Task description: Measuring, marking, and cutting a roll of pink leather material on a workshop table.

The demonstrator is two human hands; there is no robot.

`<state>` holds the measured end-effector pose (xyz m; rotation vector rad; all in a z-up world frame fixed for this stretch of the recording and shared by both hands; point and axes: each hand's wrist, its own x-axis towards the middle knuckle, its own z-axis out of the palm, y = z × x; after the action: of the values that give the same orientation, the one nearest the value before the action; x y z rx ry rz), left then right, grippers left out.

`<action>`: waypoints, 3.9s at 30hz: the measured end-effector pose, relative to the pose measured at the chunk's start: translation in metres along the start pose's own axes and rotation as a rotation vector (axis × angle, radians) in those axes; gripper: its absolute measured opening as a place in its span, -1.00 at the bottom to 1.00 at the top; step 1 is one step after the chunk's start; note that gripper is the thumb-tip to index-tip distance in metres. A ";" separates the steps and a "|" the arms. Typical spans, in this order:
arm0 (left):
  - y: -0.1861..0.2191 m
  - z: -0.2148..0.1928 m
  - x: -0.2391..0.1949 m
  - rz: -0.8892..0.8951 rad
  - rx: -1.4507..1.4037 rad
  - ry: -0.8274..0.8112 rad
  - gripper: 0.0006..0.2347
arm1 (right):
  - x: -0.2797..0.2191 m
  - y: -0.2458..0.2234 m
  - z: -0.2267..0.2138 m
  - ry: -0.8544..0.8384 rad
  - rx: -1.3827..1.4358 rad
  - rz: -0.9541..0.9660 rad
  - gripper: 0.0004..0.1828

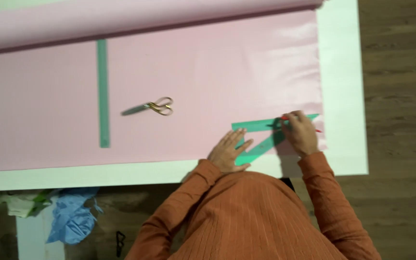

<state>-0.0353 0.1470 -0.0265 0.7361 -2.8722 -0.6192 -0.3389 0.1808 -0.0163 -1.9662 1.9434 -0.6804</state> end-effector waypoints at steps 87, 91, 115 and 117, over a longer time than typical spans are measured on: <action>-0.222 -0.151 -0.256 -1.314 0.000 0.773 -0.61 | 0.525 -0.238 0.108 -0.235 0.991 0.129 -0.73; -0.216 -0.169 -0.256 -1.448 -0.128 0.614 -0.64 | 0.614 -0.237 0.165 -0.199 0.812 0.141 -0.74; -0.138 -0.109 -0.170 -0.795 -0.362 0.519 -0.75 | 0.247 -0.106 -0.030 -0.097 0.412 -0.102 -0.58; -0.103 -0.117 -0.137 -0.634 -0.319 0.460 -0.71 | 0.202 -0.092 -0.052 -0.128 0.545 0.150 -0.57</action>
<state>0.1539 0.0888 0.0361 1.5053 -2.0409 -0.8110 -0.2919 -0.0090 0.1007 -1.4788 1.5923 -0.9018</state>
